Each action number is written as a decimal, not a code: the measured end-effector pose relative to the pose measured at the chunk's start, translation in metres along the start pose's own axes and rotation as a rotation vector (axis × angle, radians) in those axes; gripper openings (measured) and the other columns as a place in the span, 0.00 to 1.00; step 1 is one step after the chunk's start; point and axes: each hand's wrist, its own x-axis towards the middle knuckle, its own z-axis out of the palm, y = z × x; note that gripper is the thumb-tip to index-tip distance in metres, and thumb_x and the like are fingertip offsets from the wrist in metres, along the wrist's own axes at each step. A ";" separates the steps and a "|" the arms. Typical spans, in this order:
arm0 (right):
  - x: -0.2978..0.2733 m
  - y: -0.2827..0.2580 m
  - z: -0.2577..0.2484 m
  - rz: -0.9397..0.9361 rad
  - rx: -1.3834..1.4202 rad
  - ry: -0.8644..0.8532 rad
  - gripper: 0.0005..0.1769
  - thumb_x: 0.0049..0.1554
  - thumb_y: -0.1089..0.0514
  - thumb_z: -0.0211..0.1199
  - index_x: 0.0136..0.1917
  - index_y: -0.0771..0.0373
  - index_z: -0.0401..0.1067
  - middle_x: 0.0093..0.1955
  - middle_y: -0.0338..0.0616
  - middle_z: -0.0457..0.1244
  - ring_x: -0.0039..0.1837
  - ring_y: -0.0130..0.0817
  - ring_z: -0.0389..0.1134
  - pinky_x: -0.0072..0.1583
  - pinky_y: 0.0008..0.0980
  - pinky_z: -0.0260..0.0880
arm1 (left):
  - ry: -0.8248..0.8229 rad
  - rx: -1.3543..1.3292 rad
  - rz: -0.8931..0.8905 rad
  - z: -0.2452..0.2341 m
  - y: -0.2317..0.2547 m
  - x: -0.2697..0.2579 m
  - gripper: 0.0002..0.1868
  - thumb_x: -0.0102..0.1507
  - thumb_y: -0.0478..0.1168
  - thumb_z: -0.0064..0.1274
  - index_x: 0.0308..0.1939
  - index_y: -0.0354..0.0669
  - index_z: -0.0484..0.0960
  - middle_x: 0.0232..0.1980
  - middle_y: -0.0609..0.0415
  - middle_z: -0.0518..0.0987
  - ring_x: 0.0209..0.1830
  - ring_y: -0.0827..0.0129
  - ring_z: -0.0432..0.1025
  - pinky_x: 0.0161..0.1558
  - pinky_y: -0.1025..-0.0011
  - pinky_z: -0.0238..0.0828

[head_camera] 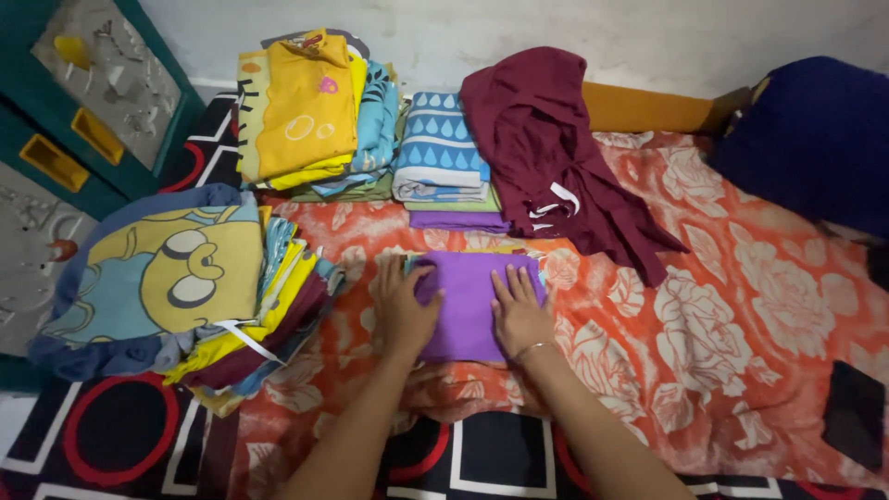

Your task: The person folds a purple cloth and a yellow cartoon-patterned cloth on a bed, smoothing and stacking them with other folded items.

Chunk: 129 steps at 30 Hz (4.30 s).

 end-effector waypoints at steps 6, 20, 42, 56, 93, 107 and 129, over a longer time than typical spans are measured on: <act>-0.011 -0.019 -0.032 0.003 0.097 0.137 0.26 0.67 0.38 0.39 0.74 0.35 0.64 0.79 0.33 0.57 0.85 0.37 0.45 0.77 0.69 0.40 | -0.043 -0.321 -0.116 -0.010 0.022 0.006 0.30 0.52 0.43 0.68 0.56 0.52 0.75 0.60 0.48 0.72 0.65 0.47 0.68 0.63 0.50 0.66; -0.017 -0.037 -0.050 -0.113 0.341 0.281 0.20 0.67 0.45 0.48 0.67 0.44 0.73 0.67 0.44 0.66 0.75 0.46 0.61 0.74 0.54 0.58 | -0.290 -0.328 -0.450 -0.005 0.002 0.041 0.19 0.39 0.51 0.73 0.33 0.59 0.89 0.32 0.59 0.86 0.39 0.62 0.83 0.38 0.68 0.79; 0.006 -0.013 -0.110 0.078 1.127 0.142 0.14 0.53 0.54 0.69 0.51 0.61 0.81 0.45 0.46 0.73 0.51 0.39 0.74 0.56 0.41 0.70 | -0.342 -1.116 -0.534 0.035 0.027 0.061 0.10 0.69 0.39 0.47 0.54 0.50 0.77 0.51 0.41 0.82 0.41 0.50 0.81 0.37 0.50 0.82; -0.029 -0.008 -0.262 0.050 1.717 -0.018 0.30 0.58 0.54 0.67 0.73 0.54 0.68 0.58 0.46 0.69 0.54 0.37 0.74 0.57 0.41 0.76 | -0.463 -1.476 -0.611 -0.146 0.105 0.043 0.30 0.59 0.54 0.65 0.57 0.40 0.79 0.44 0.47 0.82 0.37 0.60 0.79 0.39 0.64 0.80; 0.001 0.034 0.033 0.342 0.247 0.445 0.46 0.48 0.25 0.68 0.69 0.53 0.68 0.62 0.46 0.60 0.64 0.50 0.64 0.58 0.48 0.73 | -0.119 0.387 0.414 0.020 0.024 -0.029 0.35 0.63 0.59 0.51 0.73 0.58 0.67 0.78 0.49 0.62 0.81 0.59 0.50 0.77 0.38 0.29; 0.012 0.040 0.019 0.267 0.879 0.201 0.25 0.45 0.49 0.78 0.55 0.55 0.78 0.50 0.52 0.73 0.58 0.51 0.74 0.58 0.47 0.74 | -0.224 0.271 0.313 0.025 0.069 -0.018 0.39 0.57 0.42 0.59 0.73 0.48 0.66 0.73 0.42 0.67 0.77 0.52 0.59 0.76 0.49 0.45; -0.078 -0.008 -0.414 -0.447 0.191 0.170 0.21 0.51 0.36 0.70 0.50 0.49 0.77 0.46 0.42 0.74 0.57 0.52 0.73 0.61 0.51 0.71 | -0.441 -1.047 -0.028 -0.254 0.214 0.081 0.18 0.52 0.44 0.74 0.43 0.43 0.88 0.31 0.52 0.85 0.26 0.73 0.79 0.27 0.77 0.77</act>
